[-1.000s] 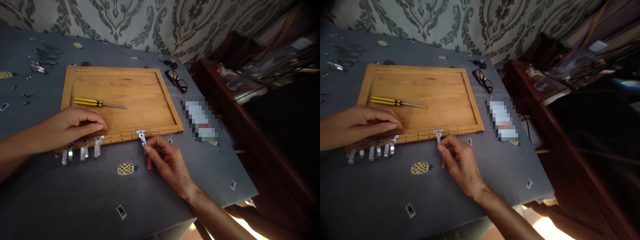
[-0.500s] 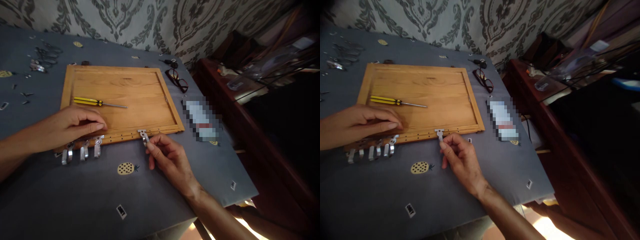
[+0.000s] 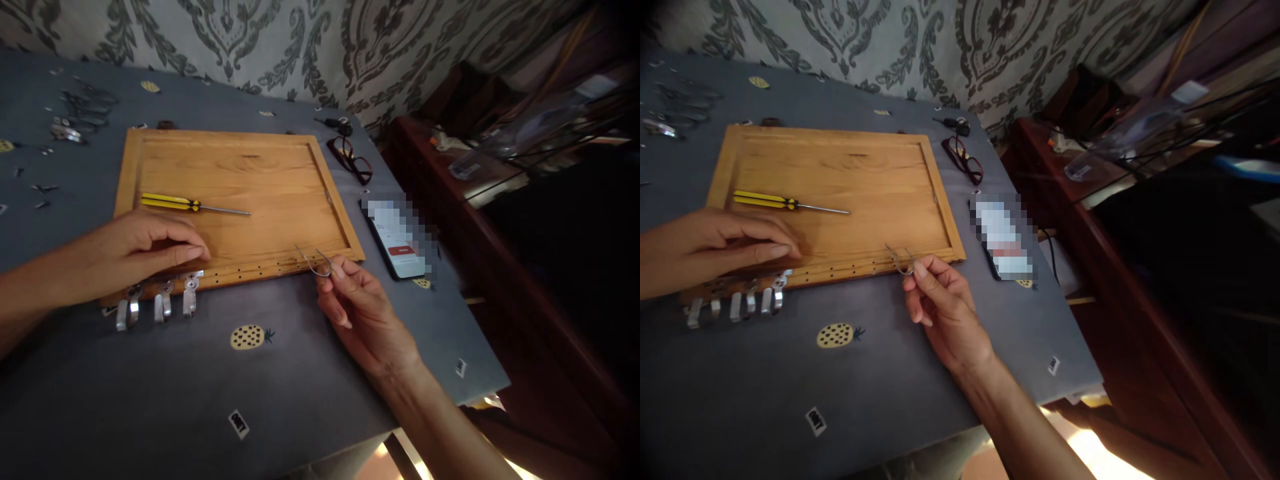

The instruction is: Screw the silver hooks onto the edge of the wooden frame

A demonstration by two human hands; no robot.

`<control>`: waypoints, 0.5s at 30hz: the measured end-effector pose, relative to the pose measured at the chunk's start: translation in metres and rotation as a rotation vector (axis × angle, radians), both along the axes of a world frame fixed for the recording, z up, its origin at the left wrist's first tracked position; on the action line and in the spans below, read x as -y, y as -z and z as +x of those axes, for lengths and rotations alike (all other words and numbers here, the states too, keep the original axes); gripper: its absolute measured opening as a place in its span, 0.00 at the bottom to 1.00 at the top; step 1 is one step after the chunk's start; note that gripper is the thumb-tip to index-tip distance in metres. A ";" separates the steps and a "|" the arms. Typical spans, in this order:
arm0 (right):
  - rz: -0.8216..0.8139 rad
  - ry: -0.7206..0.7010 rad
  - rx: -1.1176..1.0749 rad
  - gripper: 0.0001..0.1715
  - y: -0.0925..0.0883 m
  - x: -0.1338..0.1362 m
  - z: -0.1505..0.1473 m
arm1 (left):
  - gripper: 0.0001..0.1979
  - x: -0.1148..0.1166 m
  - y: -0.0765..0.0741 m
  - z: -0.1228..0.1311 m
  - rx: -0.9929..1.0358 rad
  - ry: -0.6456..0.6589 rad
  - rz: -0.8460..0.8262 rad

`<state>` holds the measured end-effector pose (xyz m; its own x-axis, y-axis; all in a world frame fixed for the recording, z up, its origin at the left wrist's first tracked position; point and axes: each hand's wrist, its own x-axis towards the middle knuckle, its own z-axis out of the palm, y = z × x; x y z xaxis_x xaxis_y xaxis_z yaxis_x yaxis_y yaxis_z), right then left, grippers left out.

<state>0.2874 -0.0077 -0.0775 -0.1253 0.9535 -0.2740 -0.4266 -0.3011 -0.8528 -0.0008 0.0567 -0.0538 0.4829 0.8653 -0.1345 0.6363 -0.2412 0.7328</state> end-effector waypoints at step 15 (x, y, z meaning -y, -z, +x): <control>-0.116 -0.142 0.123 0.20 -0.002 -0.005 0.002 | 0.21 -0.001 0.002 -0.003 -0.017 0.004 -0.142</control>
<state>0.2893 -0.0028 -0.0757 -0.2146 0.8900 -0.4022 -0.2680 -0.4497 -0.8520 -0.0037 0.0573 -0.0553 0.4827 0.8351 -0.2637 0.6482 -0.1382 0.7488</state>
